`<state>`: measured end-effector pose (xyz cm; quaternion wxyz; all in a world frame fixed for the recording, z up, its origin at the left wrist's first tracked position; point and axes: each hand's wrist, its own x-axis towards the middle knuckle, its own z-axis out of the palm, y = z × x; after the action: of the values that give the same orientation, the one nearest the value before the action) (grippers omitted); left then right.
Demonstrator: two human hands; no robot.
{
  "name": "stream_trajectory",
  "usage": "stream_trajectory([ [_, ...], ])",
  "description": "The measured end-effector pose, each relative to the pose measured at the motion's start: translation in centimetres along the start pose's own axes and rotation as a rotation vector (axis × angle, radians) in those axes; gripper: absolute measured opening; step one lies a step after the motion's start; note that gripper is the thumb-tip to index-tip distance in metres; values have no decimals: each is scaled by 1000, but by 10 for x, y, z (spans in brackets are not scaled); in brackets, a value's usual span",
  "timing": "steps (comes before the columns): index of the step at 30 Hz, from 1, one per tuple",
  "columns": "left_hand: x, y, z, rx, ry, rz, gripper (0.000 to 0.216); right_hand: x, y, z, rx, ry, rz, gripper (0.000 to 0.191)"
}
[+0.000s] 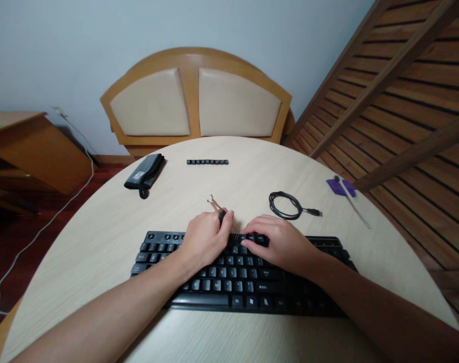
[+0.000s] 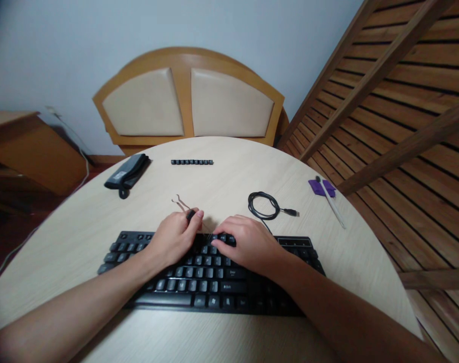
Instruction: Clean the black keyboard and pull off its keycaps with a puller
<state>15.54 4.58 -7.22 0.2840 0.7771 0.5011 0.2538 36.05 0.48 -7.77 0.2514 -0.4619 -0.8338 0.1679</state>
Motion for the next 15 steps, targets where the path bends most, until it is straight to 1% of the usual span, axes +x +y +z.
stream_trajectory([
  [2, -1, 1, 0, 14, -7, -11, 47, 0, 0, 0, -6, 9, -2, 11],
  [6, 0, 2, -2, 17, -127, 12, 51, -1, -1, 0, -22, 20, -5, 10],
  [10, 0, 4, -3, -12, -136, 19, 51, 0, -1, 0, -30, 20, -10, 9],
  [15, 1, 6, -4, -62, -159, -7, 53, -1, -1, -1, -54, 11, -24, 10],
])
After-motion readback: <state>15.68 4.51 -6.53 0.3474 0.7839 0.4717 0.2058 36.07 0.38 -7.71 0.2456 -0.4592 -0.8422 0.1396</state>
